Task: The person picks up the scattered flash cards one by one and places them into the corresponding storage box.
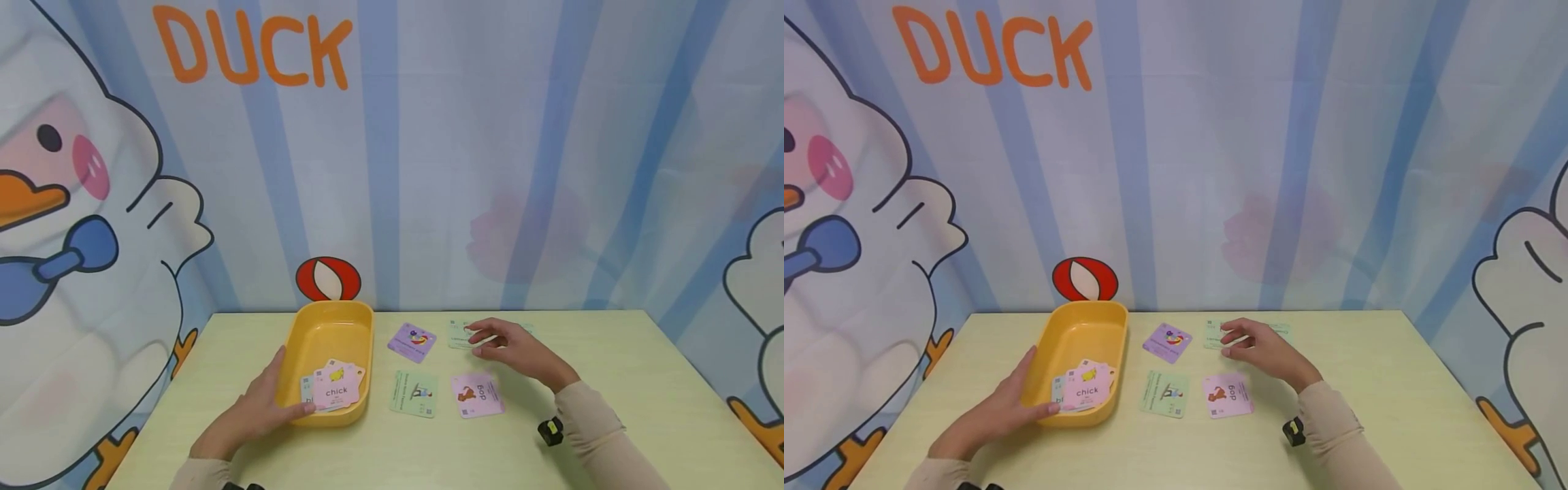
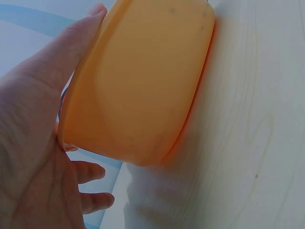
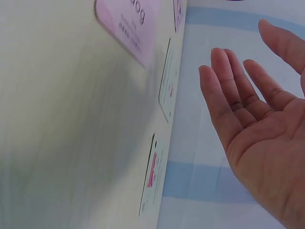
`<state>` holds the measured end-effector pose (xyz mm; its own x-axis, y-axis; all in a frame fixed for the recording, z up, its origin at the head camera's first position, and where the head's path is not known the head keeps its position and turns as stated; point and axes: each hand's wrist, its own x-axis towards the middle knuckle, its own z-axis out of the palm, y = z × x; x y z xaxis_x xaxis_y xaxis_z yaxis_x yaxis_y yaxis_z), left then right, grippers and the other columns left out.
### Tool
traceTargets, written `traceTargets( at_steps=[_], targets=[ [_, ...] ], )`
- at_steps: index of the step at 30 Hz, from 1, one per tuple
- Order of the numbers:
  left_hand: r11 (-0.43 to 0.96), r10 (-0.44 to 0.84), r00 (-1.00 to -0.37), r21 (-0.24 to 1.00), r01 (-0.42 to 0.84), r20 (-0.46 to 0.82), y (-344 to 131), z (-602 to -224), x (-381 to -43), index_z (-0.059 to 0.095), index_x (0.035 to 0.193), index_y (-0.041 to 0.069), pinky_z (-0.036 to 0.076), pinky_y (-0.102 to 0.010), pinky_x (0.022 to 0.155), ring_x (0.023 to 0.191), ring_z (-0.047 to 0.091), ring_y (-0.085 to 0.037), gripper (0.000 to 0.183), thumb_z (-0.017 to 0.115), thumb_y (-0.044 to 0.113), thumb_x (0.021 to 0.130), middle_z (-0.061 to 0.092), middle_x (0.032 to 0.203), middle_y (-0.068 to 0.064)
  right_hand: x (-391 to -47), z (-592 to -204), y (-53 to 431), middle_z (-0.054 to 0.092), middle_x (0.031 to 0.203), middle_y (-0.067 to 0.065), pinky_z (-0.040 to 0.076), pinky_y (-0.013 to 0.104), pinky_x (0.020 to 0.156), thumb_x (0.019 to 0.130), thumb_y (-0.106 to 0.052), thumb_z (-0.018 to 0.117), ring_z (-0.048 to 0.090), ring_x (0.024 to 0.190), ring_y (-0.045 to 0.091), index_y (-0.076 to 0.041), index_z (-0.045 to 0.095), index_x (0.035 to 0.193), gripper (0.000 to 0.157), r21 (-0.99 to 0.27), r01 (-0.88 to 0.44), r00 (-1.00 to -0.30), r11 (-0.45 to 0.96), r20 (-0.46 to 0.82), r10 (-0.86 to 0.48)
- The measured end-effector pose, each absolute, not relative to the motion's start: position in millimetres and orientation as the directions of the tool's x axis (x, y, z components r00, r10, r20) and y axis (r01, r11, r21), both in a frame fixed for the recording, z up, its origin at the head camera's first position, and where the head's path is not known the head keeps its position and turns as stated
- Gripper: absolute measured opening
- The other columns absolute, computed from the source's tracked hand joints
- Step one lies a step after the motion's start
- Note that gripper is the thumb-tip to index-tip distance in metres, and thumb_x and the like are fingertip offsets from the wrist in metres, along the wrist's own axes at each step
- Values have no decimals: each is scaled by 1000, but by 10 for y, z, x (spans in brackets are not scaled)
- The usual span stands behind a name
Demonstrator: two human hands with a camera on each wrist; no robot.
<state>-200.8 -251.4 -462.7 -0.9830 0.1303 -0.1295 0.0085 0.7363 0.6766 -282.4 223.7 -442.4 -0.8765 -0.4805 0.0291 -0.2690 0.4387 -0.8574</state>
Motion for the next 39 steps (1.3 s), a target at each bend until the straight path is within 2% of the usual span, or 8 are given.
traceTargets(
  at_steps=[6, 18, 24, 31, 39],
  targets=[
    [732, 125, -984, 681, 6, -125, -2516, -4628, -2005, -2, 163, 8, 32, -67, 114, 143, 34, -42, 130, 80, 60, 76, 19, 167, -21, -2870, -4428, 2379, 62, 131, 23, 56, 31, 91, 96, -26, 72, 65, 113, 29, -3, 52, 142, 55, -864, -232, -898, 447, 14, -439],
    [739, 115, -984, 674, -5, -134, -2523, -4655, -2008, -1, 163, 8, 31, -67, 114, 144, 32, -43, 131, 81, 61, 75, 18, 166, -21, -2932, -4415, 2628, 61, 134, 24, 57, 36, 90, 98, -25, 69, 63, 117, 34, -2, 48, 146, 57, -821, -233, -918, 520, 10, -396],
    [730, 117, -985, 683, -2, -128, -2523, -4663, -2026, -1, 163, 10, 31, -67, 114, 144, 34, -41, 131, 81, 61, 75, 19, 167, -19, -2962, -4423, 2736, 60, 134, 26, 57, 41, 93, 99, -22, 67, 62, 120, 38, 1, 47, 146, 56, -802, -242, -925, 546, 20, -380],
    [740, 101, -985, 672, -18, -138, -2542, -4699, -2042, -1, 163, 9, 29, -69, 114, 146, 29, -44, 131, 80, 63, 76, 18, 167, -21, -3012, -4457, 2883, 59, 135, 27, 55, 48, 95, 101, -21, 65, 61, 121, 41, 4, 45, 147, 56, -787, -228, -938, 573, 19, -347],
    [743, 95, -987, 669, -17, -131, -2534, -4693, -2030, -1, 163, 8, 30, -68, 114, 146, 30, -44, 131, 81, 62, 75, 19, 166, -22, -3074, -4534, 2986, 60, 134, 27, 56, 43, 94, 101, -18, 64, 59, 122, 41, 6, 46, 146, 54, -771, -231, -945, 593, 34, -325]
  ],
)
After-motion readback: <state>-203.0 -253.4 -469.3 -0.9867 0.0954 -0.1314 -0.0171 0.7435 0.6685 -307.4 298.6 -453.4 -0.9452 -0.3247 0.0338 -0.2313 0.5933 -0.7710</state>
